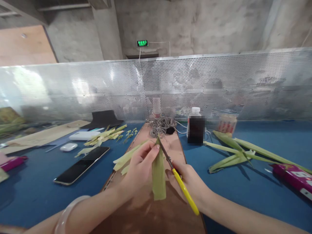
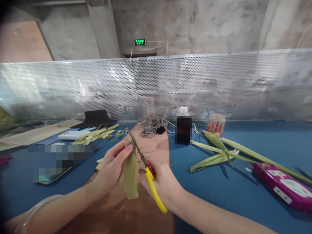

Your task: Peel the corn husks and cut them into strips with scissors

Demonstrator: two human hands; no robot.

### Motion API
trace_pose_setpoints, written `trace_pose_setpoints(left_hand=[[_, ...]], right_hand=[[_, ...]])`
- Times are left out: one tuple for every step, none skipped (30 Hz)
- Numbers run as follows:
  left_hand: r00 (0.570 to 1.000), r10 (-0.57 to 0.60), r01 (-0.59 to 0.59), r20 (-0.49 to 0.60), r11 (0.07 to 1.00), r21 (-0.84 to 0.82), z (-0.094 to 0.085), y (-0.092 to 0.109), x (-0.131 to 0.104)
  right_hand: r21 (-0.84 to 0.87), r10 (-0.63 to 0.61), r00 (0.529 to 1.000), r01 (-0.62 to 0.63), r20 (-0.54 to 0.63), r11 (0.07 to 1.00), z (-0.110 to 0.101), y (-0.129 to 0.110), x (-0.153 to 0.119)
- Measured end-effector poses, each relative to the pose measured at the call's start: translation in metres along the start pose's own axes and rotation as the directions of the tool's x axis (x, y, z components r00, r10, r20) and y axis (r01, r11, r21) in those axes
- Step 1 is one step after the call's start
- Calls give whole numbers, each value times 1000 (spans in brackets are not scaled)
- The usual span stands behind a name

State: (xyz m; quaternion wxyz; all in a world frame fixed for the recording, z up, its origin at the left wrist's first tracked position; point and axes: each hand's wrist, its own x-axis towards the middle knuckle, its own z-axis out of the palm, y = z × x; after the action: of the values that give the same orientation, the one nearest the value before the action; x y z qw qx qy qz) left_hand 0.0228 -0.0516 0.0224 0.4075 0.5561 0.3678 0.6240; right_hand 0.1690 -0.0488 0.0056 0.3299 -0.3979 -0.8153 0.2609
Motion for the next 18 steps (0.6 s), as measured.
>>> trace_pose_setpoints(left_hand=[[1000, -2, 2, 0, 1000, 3, 0, 0, 0], [1000, -1, 1, -2, 1000, 7, 0, 0, 0], [1000, 3, -3, -5, 1000, 14, 0, 1, -1], [1000, 10, -10, -4, 1000, 25, 0, 1, -1], [1000, 18, -18, -5, 999, 41, 0, 1, -1], [1000, 24, -24, -3, 998, 56, 0, 2, -2], [1000, 24, -24, 1, 997, 70, 0, 2, -2], [1000, 21, -21, 3, 997, 80, 0, 2, -3], [1000, 20, -20, 4, 996, 88, 0, 3, -3], [1000, 21, -21, 3, 995, 94, 0, 3, -3], [1000, 26, -26, 0, 995, 100, 0, 3, -3], [999, 33, -32, -2, 994, 108, 0, 3, -4], [999, 38, -37, -7, 993, 116, 0, 4, -4], [999, 41, -39, -8, 991, 125, 1, 4, -4], [999, 41, -39, -9, 990, 133, 1, 5, -4], [999, 39, -37, -11, 990, 139, 1, 5, -4], [999, 41, -38, -14, 989, 146, 1, 6, -4], [999, 43, -40, -18, 987, 153, 1, 6, -4]], right_hand=[[-6, -1, 1000, 1, -4, 1000, 0, 0, 0], [-10, -4, 1000, 4, -9, 1000, 0, 0, -1], [-11, -8, 1000, 8, -11, 1000, 0, 0, -1], [-8, -13, 1000, 13, -9, 1000, 0, 0, -2], [0, -17, 1000, 17, -3, 1000, -1, 0, -2], [12, -19, 1000, 18, 6, 1000, -1, 0, -2], [24, -19, 1000, 19, 13, 1000, -1, 0, -2], [35, -20, 1000, 19, 21, 999, -1, 0, -2], [39, -22, 999, 21, 24, 999, -1, 0, -1], [37, -21, 1000, 21, 22, 999, -1, 0, -1], [31, -20, 1000, 19, 20, 999, -1, 0, 0], [23, -16, 1000, 16, 20, 1000, -1, 0, 0], [18, -11, 1000, 11, 19, 1000, -1, 0, 1], [15, -5, 1000, 4, 19, 1000, -1, -1, 1], [15, 1, 1000, -1, 17, 1000, 0, -1, 1], [17, 4, 1000, -4, 14, 1000, 0, -1, 1], [18, 5, 1000, -5, 8, 1000, 0, -1, 1], [17, 7, 1000, -7, 1, 1000, 0, -1, 1]])
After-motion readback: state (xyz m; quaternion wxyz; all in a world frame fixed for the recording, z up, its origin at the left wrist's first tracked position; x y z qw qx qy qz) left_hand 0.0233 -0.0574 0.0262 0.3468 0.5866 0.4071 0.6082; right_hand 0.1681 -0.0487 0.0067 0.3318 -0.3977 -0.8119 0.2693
